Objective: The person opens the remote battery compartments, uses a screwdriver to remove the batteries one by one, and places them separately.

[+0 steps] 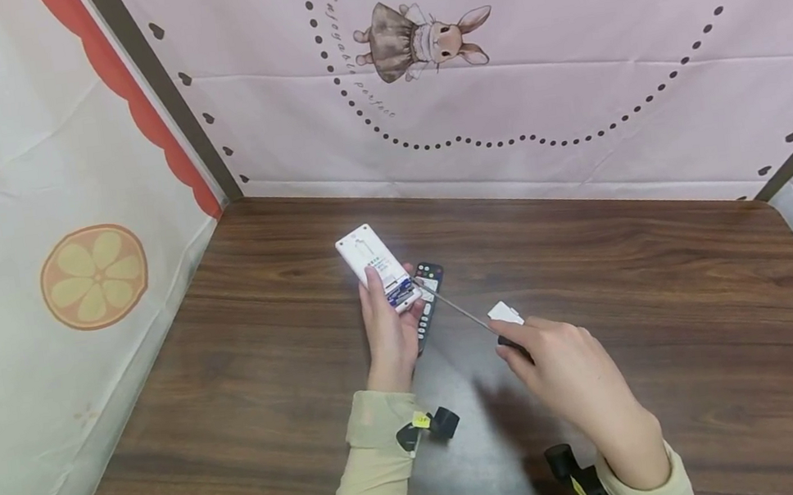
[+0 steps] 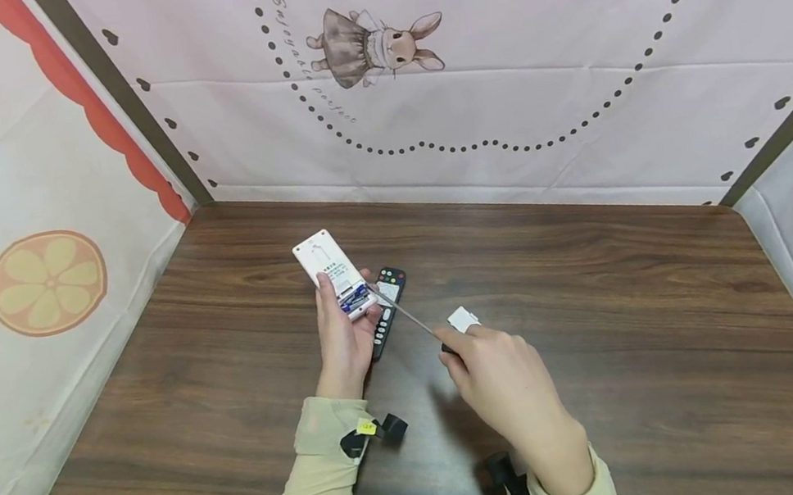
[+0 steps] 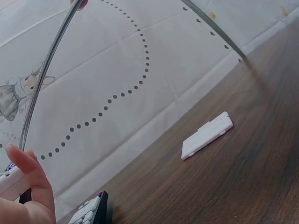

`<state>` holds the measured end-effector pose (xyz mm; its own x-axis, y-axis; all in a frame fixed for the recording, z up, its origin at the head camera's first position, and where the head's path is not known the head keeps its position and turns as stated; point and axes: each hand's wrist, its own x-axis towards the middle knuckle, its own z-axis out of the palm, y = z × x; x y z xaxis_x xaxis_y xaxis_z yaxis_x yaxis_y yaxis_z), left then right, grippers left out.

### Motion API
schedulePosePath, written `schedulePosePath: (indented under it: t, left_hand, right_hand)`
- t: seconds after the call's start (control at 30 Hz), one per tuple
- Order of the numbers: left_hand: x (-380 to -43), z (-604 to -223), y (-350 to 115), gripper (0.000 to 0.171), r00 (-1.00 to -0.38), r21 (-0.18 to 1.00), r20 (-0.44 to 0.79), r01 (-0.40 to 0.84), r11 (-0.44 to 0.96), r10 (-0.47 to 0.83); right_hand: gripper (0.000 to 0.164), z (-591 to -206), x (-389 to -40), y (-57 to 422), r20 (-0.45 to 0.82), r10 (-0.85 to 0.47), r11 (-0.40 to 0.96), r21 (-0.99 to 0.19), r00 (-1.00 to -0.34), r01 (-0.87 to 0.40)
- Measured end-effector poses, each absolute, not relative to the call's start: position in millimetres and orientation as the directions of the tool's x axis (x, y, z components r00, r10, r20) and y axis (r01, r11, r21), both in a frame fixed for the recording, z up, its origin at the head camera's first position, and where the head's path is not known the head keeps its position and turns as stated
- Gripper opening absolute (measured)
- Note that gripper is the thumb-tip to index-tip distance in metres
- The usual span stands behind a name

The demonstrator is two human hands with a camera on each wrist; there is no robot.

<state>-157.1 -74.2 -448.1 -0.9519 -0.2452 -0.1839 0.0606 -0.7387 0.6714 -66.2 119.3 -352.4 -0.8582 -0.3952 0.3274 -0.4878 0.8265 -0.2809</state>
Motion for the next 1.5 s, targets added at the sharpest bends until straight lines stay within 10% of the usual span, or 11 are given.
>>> schedulePosePath:
  t: [0.87, 1.27, 1.5]
  left_hand:
    - [-155.0, -450.7, -57.3, 0.043, -0.961, 0.74, -0.226, -0.065, -0.669, -0.157]
    - [-158.8, -454.3, -24.0, 0.045, -0.99, 0.993, -0.089, -0.079, -0.089, -0.109]
    - [-162.6, -459.0, -8.1, 0.064, -0.994, 0.904, -0.069, -0.1, 0.417, -0.09]
  right_hand:
    - [0.033, -340.8, -72.5, 161.8, 0.321, -0.315, 0.831, -0.361, -0.893, -0.423]
    - [0.034, -329.5, -71.7, 200.8, 0.264, -0.181, 0.842, -0.456, -0.947, -0.288]
    - [0.035, -331.2, -71.8, 210.8, 0.268, -0.13, 0.845, -0.474, -0.955, -0.248]
